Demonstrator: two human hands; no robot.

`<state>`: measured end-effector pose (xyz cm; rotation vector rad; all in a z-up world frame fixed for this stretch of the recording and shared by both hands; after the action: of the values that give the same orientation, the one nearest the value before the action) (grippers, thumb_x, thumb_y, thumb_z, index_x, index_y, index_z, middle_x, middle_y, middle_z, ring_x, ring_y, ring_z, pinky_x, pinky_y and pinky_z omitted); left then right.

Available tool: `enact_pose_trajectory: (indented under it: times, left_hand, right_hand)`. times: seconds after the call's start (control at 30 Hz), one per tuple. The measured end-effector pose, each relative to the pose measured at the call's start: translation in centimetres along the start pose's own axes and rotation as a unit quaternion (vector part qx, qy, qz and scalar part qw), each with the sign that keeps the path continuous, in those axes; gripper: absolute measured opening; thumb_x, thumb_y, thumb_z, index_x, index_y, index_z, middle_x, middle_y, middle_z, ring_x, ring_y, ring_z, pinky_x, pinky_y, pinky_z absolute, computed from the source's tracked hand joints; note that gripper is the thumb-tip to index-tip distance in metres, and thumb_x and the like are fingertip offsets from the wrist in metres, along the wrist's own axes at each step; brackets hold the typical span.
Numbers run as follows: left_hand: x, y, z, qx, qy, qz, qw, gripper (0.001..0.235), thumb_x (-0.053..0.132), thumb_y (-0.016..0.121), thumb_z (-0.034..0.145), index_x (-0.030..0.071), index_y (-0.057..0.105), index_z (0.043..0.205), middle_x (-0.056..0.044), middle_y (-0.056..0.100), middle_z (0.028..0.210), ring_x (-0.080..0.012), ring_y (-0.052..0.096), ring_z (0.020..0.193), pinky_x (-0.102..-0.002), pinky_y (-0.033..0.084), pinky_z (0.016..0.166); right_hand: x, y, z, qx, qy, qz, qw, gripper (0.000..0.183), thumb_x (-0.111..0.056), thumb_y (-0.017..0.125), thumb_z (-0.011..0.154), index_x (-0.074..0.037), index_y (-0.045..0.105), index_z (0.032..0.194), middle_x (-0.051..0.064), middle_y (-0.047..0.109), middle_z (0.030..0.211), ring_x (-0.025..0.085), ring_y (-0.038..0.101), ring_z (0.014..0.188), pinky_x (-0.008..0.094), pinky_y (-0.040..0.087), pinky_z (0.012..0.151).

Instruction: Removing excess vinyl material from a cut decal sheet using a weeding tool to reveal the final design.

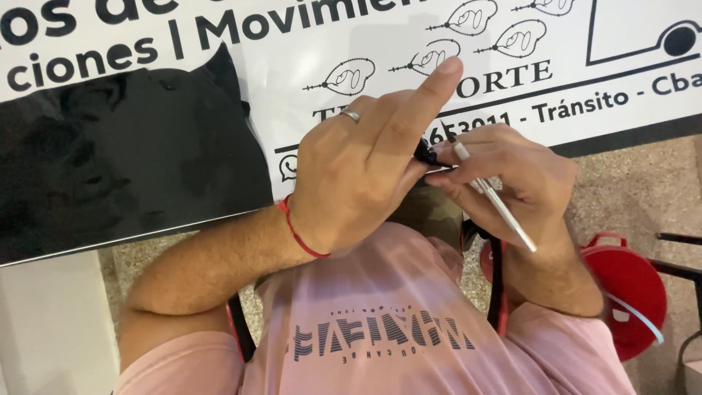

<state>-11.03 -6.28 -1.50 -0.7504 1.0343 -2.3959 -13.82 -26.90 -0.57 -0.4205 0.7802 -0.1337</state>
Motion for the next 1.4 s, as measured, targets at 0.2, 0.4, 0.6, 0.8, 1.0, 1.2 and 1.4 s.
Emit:
enact_pose_trajectory:
  times: [0.2, 0.4, 0.6, 0.8, 1.0, 1.2, 1.4]
  left_hand:
    - [0.5, -0.1, -0.1, 0.064, 0.083, 0.142, 0.984, 0.058, 0.006, 0.076, 0.142, 0.017, 0.037, 0.184, 0.004, 0.08, 0.123, -0.0171, 0.059, 0.084, -0.037, 0.046, 0.066]
    - [0.4, -0.8, 0.2, 0.084, 0.12, 0.063, 0.987, 0.052, 0.037, 0.076, 0.14, 0.016, 0.046, 0.177, 0.003, 0.086, 0.127, -0.0143, 0.079, 0.096, -0.034, 0.054, 0.072]
    - [1.0, -1.3, 0.4, 0.083, 0.097, -0.108, 0.986, 0.045, 0.025, 0.093, 0.121, 0.01, 0.067, 0.154, -0.01, 0.081, 0.133, -0.0266, 0.087, 0.114, -0.038, 0.075, 0.09]
    - [2.2, 0.9, 1.0, 0.088, 0.049, -0.301, 0.948, 0.013, -0.006, 0.071, 0.116, -0.004, 0.076, 0.127, -0.019, 0.077, 0.122, -0.0334, 0.082, 0.102, -0.04, 0.073, 0.091]
    - [3.0, 2.4, 1.0, 0.115, 0.028, -0.302, 0.946, 0.01, -0.006, 0.074, 0.113, -0.002, 0.078, 0.121, -0.017, 0.078, 0.118, -0.0325, 0.082, 0.098, -0.039, 0.069, 0.089]
    - [2.7, 4.5, -0.5, 0.136, 0.042, -0.287, 0.947, 0.015, -0.01, 0.082, 0.108, -0.004, 0.08, 0.122, -0.018, 0.081, 0.118, -0.0339, 0.086, 0.098, -0.039, 0.073, 0.087]
    - [2.1, 6.0, -0.4, 0.139, 0.041, -0.238, 0.96, 0.024, -0.01, 0.089, 0.106, -0.001, 0.079, 0.126, -0.015, 0.083, 0.116, -0.0312, 0.083, 0.095, -0.04, 0.07, 0.083]
  right_hand:
    - [1.6, -0.5, -0.8, -0.025, 0.131, 0.074, 0.988, 0.019, 0.006, 0.086, 0.1, -0.004, 0.071, 0.096, 0.014, 0.082, 0.101, 0.021, 0.084, 0.091, 0.027, 0.067, 0.084]
    - [4.3, -0.4, -3.0, 0.043, 0.167, 0.125, 0.977, 0.026, 0.005, 0.09, 0.098, -0.01, 0.067, 0.097, 0.006, 0.077, 0.094, 0.01, 0.075, 0.079, 0.021, 0.063, 0.074]
    - [4.4, -0.8, -4.2, 0.128, 0.151, 0.194, 0.961, 0.027, 0.007, 0.083, 0.103, -0.011, 0.064, 0.108, 0.013, 0.08, 0.109, 0.014, 0.082, 0.092, 0.022, 0.07, 0.076]
    - [3.3, -1.7, -6.9, 0.189, 0.128, 0.162, 0.96, 0.031, -0.007, 0.092, 0.096, -0.012, 0.067, 0.115, 0.013, 0.08, 0.106, 0.02, 0.086, 0.102, 0.024, 0.075, 0.086]
    - [2.6, -4.3, -7.5, 0.19, 0.056, 0.005, 0.98, 0.036, -0.007, 0.076, 0.112, -0.001, 0.057, 0.143, 0.028, 0.072, 0.142, 0.039, 0.082, 0.126, 0.046, 0.075, 0.107]
    - [8.4, -6.1, -2.6, -0.09, 0.102, -0.322, 0.937, 0.069, 0.03, 0.061, 0.093, 0.008, 0.065, 0.158, 0.031, 0.074, 0.149, 0.047, 0.068, 0.136, 0.054, 0.055, 0.111]
    - [10.8, -5.5, -1.3, -0.155, 0.01, -0.466, 0.871, 0.072, 0.018, 0.07, 0.087, -0.009, 0.078, 0.154, 0.017, 0.076, 0.155, 0.041, 0.063, 0.124, 0.053, 0.042, 0.092]
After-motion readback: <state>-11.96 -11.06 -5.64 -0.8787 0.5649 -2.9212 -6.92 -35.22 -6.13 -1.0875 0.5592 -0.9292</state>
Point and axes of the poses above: each hand's wrist, its own z-axis towards the middle knuckle, its own y-axis out of the palm, x = y × z, the point moved 4 cm from there along z, towards the middle knuckle
